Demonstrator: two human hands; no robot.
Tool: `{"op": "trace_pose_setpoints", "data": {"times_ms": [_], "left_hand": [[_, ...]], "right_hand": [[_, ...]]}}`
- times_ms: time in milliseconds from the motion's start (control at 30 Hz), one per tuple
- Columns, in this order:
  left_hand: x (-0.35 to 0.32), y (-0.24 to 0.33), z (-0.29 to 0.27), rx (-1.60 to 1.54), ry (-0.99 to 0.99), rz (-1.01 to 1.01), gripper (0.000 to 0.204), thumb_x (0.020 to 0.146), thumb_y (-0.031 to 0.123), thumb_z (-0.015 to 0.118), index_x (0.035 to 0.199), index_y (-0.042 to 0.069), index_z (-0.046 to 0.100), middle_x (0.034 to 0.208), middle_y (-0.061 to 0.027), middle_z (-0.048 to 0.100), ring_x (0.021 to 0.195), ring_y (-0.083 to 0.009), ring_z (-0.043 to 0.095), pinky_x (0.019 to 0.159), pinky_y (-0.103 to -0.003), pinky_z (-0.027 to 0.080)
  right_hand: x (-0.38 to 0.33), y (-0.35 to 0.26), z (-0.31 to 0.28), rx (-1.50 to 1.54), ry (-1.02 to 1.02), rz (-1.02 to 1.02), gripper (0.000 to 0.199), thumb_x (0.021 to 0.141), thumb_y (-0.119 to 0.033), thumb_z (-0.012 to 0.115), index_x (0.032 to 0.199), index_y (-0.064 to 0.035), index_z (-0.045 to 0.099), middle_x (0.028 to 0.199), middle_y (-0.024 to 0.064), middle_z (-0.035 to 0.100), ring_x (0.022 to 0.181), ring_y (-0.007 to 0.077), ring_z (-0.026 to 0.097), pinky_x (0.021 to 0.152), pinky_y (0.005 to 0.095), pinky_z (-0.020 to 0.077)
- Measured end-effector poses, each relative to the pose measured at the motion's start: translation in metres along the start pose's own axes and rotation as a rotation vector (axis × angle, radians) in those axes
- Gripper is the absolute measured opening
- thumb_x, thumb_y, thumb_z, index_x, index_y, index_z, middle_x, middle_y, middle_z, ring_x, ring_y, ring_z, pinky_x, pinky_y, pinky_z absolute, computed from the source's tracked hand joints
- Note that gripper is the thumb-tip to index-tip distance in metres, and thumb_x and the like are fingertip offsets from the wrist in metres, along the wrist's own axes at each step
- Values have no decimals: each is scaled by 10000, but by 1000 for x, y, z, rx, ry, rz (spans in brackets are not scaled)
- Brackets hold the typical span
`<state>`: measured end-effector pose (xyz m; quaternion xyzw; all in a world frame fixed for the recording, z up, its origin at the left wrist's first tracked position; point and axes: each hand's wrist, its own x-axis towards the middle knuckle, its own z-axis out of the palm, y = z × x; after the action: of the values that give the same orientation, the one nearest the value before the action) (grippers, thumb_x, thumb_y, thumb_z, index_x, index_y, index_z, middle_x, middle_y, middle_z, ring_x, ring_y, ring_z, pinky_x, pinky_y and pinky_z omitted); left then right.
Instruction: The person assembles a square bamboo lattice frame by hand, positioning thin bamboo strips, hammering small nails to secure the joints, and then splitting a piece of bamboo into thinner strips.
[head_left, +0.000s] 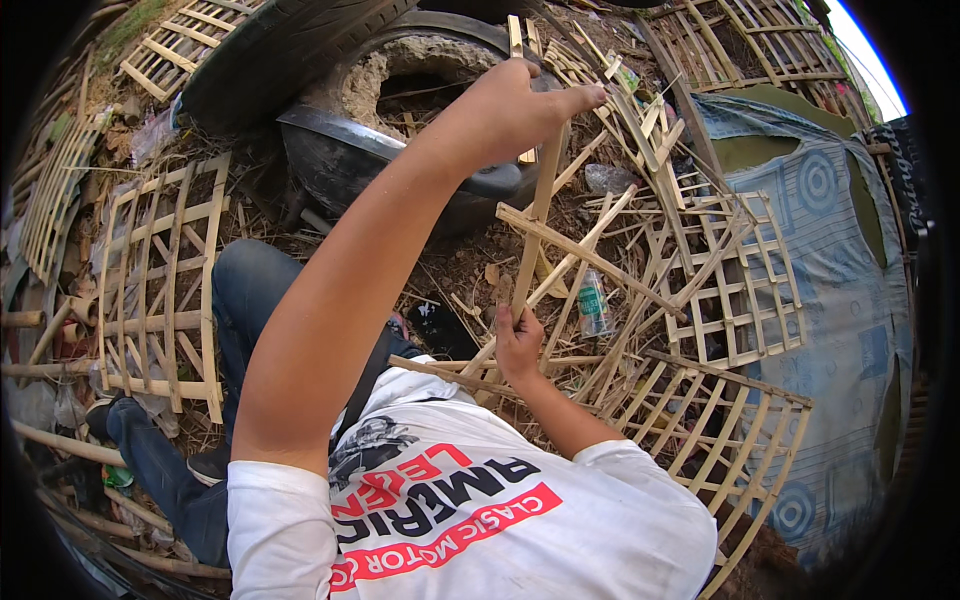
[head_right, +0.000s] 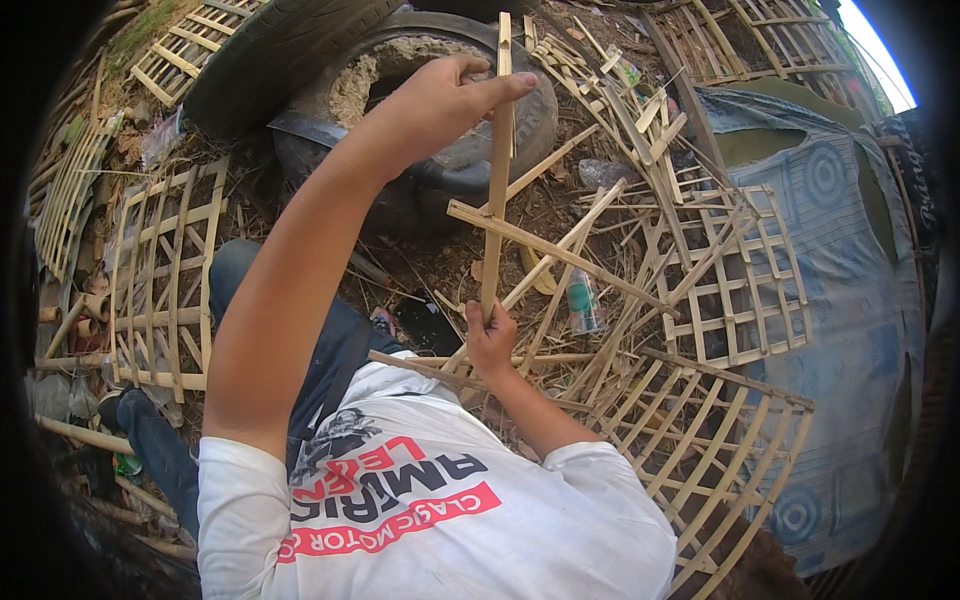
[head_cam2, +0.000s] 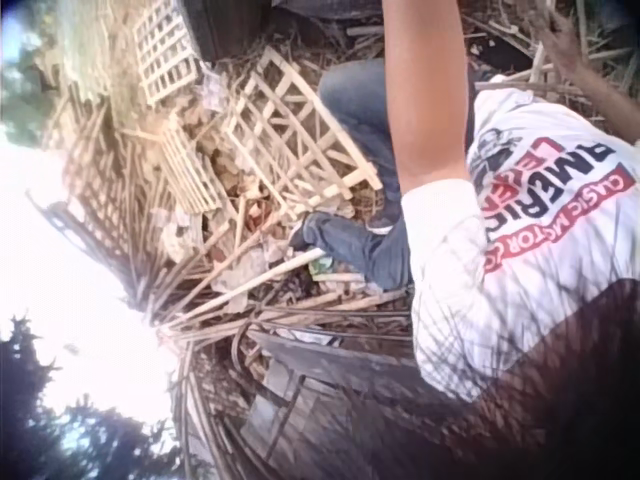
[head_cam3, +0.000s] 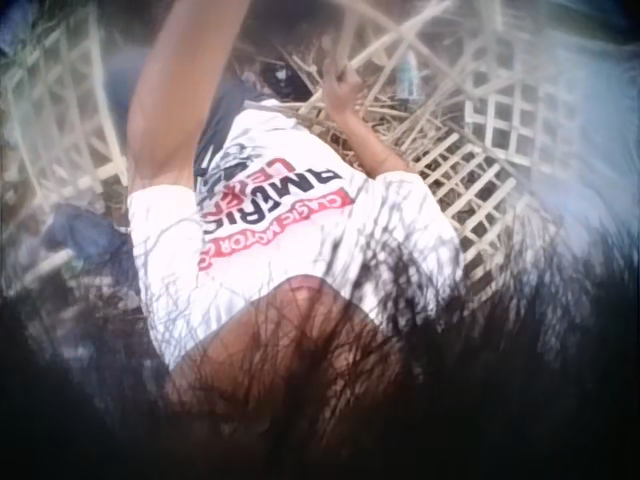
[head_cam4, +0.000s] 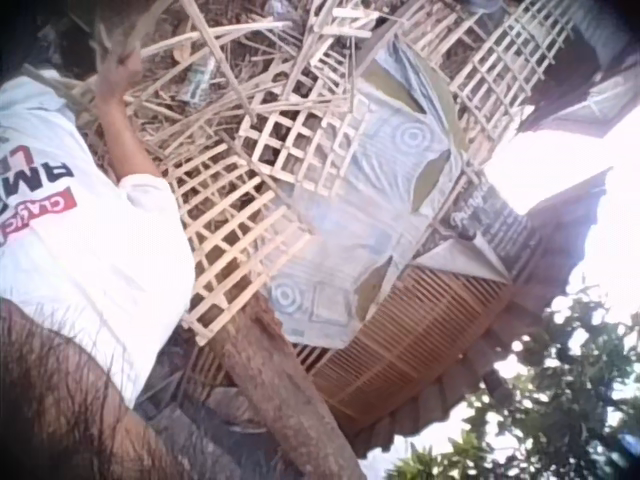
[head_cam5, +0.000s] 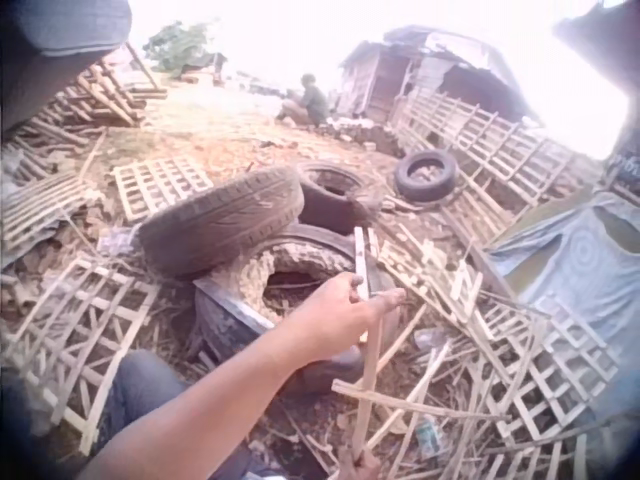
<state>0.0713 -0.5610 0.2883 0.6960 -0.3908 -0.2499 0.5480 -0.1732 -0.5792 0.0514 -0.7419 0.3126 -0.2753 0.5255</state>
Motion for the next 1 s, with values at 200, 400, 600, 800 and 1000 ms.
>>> {"op": "trace_pose_setpoints", "data": {"times_ms": [200, 400, 600, 800, 1000], "left_hand": [[-2, -6, 28, -352, 1, -17, 553, 816, 536, 673, 827, -16, 643, 727, -99, 623, 703, -183, 615, 696, -319, 503], [-44, 31, 28, -126, -76, 156, 578, 870, 505, 625, 932, -68, 579, 781, -164, 622, 725, -243, 622, 676, -358, 499], [-71, 37, 17, -135, -127, 175, 470, 943, 454, 561, 1044, -5, 589, 878, -92, 623, 828, -156, 584, 757, -296, 462], [-75, 35, 7, -59, -119, 181, 520, 952, 497, 524, 1058, -7, 591, 922, -109, 627, 907, -174, 589, 837, -304, 450], [-56, 18, -1, -57, -116, 97, 670, 879, 683, 490, 966, 34, 633, 955, -130, 629, 1038, -234, 573, 1001, -375, 357]], "right_hand": [[-1, 16, 2, 76, 8, -7, 355, 966, -349, 584, 806, -33, 555, 588, -27, 431, 551, 65, 385, 494, 262, 324], [-15, 25, -8, 118, 6, -53, 330, 968, -315, 586, 806, -29, 554, 587, -16, 445, 539, 70, 391, 491, 263, 323], [-24, 19, -19, 80, -91, -85, 311, 957, -286, 600, 805, -25, 525, 572, 11, 453, 505, 92, 429, 473, 265, 342], [-13, -67, -74, -590, -258, -531, 171, 845, -147, 691, 829, -22, 576, 618, 85, 534, 538, 203, 537, 514, 282, 425], [27, -178, -91, -928, 130, -1019, 275, 754, -241, 786, 728, -30, 611, 629, 83, 582, 599, 263, 577, 582, 380, 466]]}}
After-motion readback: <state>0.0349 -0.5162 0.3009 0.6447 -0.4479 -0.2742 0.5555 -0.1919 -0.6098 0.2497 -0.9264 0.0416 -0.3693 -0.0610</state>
